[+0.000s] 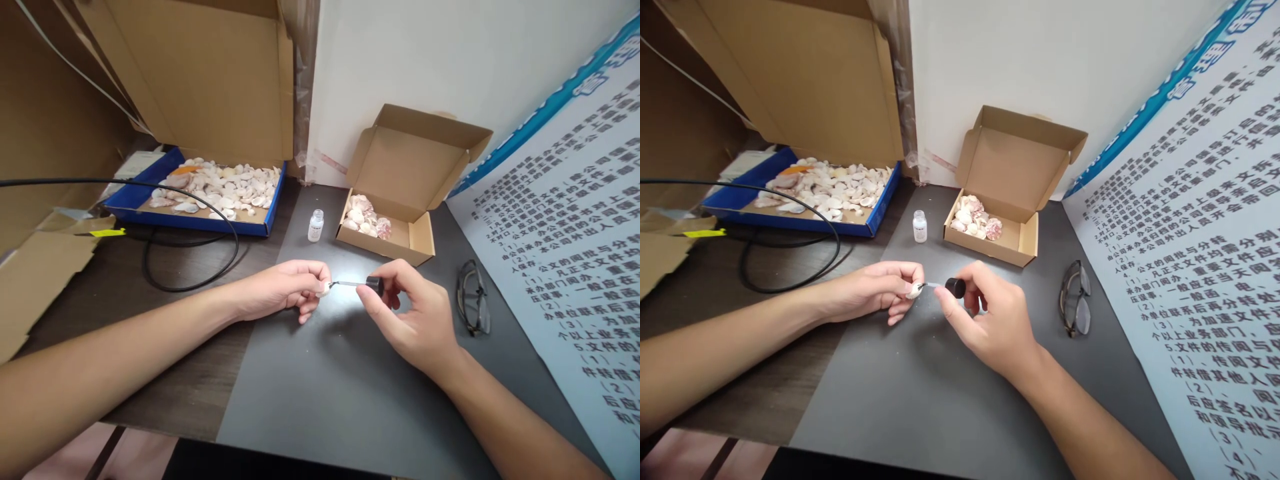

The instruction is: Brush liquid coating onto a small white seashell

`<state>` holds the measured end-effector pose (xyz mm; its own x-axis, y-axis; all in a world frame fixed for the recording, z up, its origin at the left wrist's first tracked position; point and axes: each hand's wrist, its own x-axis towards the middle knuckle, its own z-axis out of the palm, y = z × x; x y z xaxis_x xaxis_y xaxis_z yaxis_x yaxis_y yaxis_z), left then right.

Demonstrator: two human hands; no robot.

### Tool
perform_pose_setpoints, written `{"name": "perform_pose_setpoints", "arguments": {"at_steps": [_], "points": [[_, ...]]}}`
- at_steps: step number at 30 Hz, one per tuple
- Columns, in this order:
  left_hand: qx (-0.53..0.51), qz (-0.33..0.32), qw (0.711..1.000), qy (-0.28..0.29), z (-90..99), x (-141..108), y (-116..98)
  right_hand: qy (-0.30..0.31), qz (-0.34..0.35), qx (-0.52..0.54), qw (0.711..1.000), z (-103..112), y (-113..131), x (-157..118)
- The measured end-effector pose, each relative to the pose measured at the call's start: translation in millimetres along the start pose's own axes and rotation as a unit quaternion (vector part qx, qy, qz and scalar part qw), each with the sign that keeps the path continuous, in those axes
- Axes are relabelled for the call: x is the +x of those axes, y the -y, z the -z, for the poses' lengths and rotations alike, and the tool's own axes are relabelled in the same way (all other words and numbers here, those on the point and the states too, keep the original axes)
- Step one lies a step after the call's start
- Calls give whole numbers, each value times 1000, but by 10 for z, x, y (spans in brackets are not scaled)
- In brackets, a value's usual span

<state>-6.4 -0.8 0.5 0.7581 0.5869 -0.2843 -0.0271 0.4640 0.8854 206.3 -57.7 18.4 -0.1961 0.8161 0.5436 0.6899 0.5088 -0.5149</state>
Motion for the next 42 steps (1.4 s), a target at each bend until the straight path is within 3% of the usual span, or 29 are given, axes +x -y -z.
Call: {"name": "perform_pose_setpoints", "arguments": {"at_steps": [7, 13, 20, 26, 42], "points": [[10, 5, 1000, -10, -5, 1, -2, 18, 6, -16, 1000, -3, 5, 9], [23, 1, 1000, -6, -4, -1, -4, -24, 16, 1, 1000, 20, 27, 11], [26, 3, 1000, -7, -9, 0, -3, 18, -2, -1, 1000, 18, 33, 28], [19, 3, 1000, -9, -5, 0, 3, -5, 44, 30, 999, 43, 54, 12], [-1, 2, 1000, 0, -2, -2, -5, -1, 15, -5, 1000, 13, 45, 13]]}}
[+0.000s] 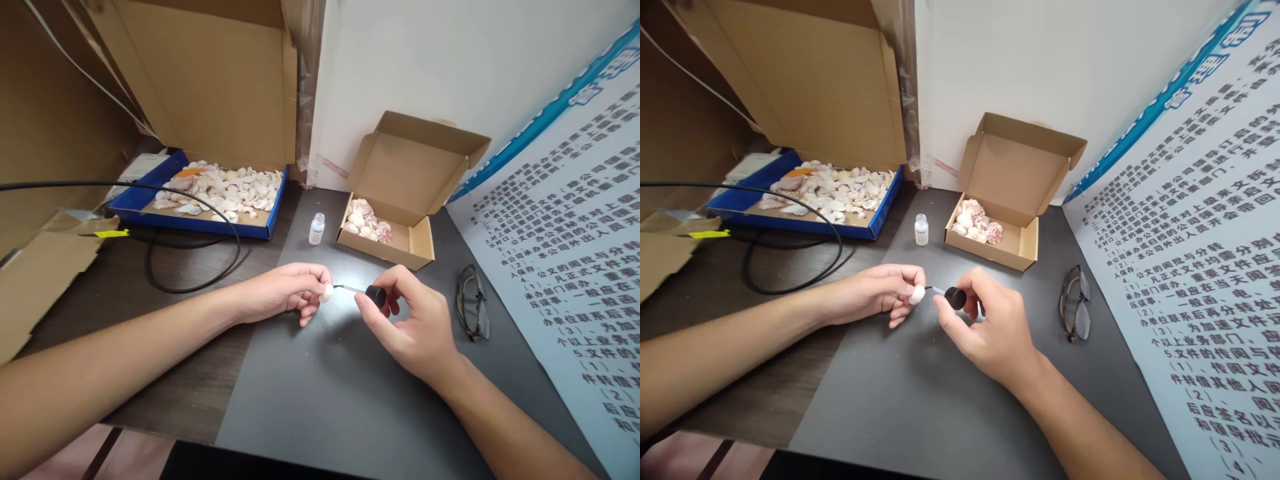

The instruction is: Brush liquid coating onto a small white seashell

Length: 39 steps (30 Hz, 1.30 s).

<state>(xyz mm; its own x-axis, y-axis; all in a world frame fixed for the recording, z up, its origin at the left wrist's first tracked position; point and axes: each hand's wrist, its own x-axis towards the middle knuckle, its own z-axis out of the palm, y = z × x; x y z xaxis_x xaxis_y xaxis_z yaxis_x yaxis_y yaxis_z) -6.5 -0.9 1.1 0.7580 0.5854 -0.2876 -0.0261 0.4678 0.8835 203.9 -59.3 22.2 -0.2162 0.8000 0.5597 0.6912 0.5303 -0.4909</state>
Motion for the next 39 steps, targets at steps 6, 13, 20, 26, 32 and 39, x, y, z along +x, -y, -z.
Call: {"name": "perform_pose_setpoints", "arguments": {"at_steps": [6, 13, 20, 26, 32, 39], "points": [[-11, 6, 1000, -7, 7, 8, 6, 34, 17, -3, 999, -5, -13, -12], [-17, 3, 1000, -1, 14, 6, 11, -13, 36, 31, 999, 27, -8, -10], [-9, 6, 1000, -6, -2, 0, -10, 44, 11, 7, 999, -8, -55, -8], [-13, 7, 1000, -6, 8, 10, 2, 5, 29, 17, 999, 11, -37, -11], [-14, 6, 1000, -6, 17, 8, 12, -3, 36, 37, 999, 20, -38, -10], [-10, 3, 1000, -8, 12, 8, 10, 50, -2, -13, 999, -15, -47, -6]]}}
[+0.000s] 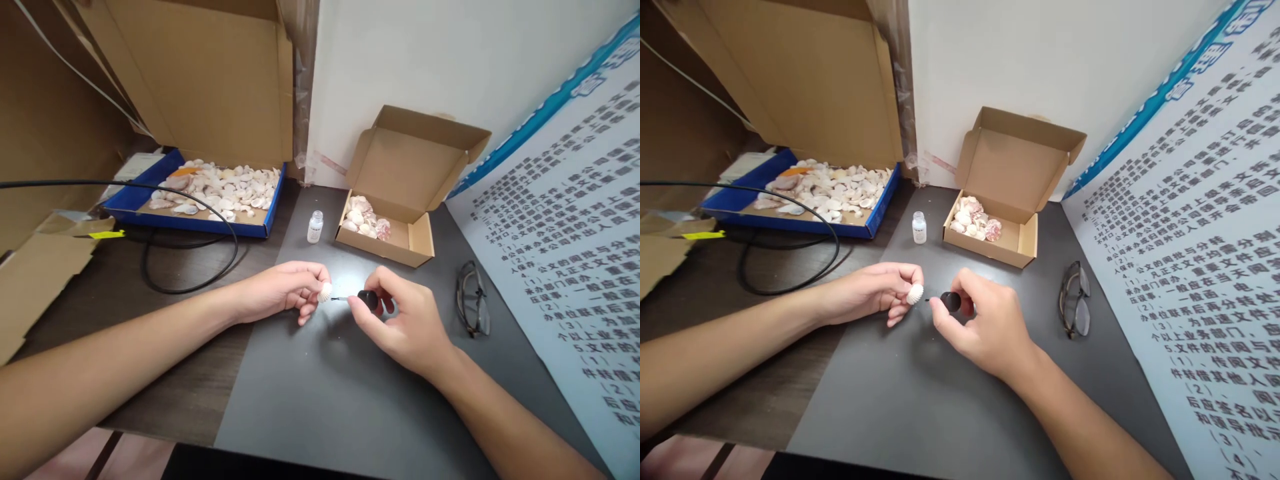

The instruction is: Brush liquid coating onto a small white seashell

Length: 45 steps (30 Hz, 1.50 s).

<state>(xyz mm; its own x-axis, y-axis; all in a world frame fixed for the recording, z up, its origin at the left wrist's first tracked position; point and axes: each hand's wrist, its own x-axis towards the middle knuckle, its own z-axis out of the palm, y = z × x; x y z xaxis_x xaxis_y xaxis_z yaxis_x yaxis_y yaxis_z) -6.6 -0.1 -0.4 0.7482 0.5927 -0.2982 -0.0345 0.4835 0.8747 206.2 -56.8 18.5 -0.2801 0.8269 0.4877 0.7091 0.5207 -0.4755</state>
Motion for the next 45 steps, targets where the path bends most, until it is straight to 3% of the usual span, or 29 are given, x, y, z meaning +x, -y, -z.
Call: {"name": "perform_pose_setpoints", "arguments": {"at_steps": [6, 11, 15, 20, 26, 31, 36, 40, 45], "points": [[7, 7, 1000, -6, -21, -2, -16, -30, 18, 45, 998, 21, 4, 10], [11, 0, 1000, -8, -24, -3, -18, -21, -11, 8, 1000, -3, -4, 11], [3, 5, 1000, -9, -21, 1, -10, -34, 13, 37, 999, 12, -8, 17], [11, 5, 1000, -9, -22, 2, -12, -2, -7, 6, 1000, 0, -5, 11], [2, 8, 1000, -8, -26, 0, -20, -31, 16, 44, 998, 13, 0, 9], [6, 5, 1000, -3, -21, -1, -16, 5, -14, -3, 1000, -2, -4, 6], [-1, 6, 1000, -2, -13, 1, -10, -27, 1, 38, 999, 1, -1, 11], [1, 2, 1000, -2, -17, 4, -13, -19, -18, 4, 1000, 2, -12, 2], [-1, 8, 1000, -1, -13, 2, -9, -32, -6, 78, 996, 26, -22, -4]]}}
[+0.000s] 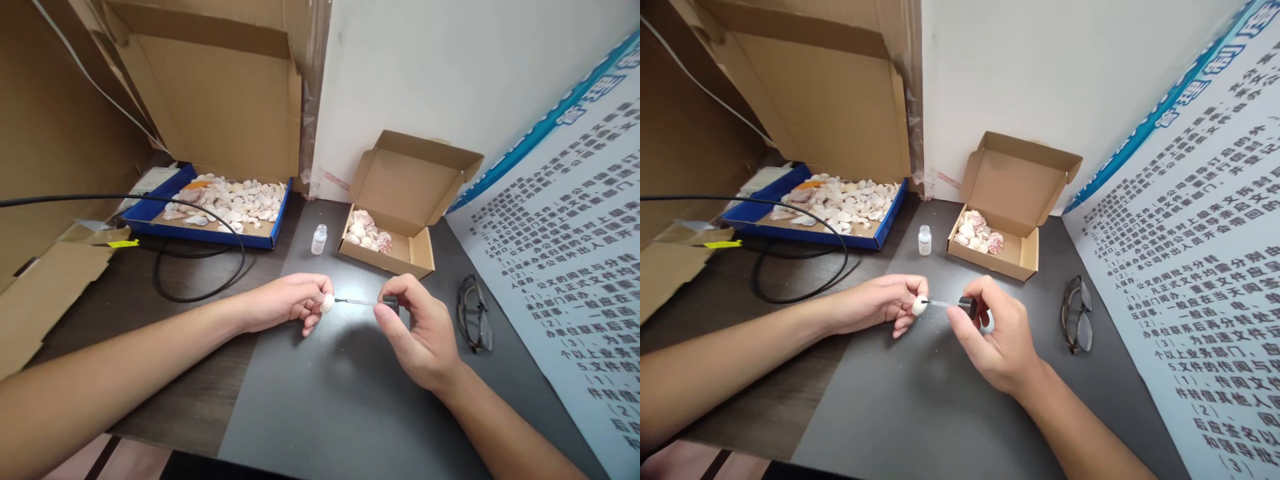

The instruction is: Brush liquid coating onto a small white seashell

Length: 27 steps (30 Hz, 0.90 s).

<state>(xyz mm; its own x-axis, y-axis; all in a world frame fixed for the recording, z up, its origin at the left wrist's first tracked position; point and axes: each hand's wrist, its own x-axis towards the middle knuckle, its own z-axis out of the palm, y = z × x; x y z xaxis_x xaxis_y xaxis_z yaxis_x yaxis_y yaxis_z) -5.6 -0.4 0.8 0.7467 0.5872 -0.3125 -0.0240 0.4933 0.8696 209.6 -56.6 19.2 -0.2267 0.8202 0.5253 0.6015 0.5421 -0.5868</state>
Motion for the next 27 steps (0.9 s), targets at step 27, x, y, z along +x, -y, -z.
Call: {"name": "perform_pose_setpoints", "arguments": {"at_steps": [27], "points": [[6, -9, 1000, -3, 1, -14, 2, 30, 12, -31, 999, 4, 7, 13]]}}
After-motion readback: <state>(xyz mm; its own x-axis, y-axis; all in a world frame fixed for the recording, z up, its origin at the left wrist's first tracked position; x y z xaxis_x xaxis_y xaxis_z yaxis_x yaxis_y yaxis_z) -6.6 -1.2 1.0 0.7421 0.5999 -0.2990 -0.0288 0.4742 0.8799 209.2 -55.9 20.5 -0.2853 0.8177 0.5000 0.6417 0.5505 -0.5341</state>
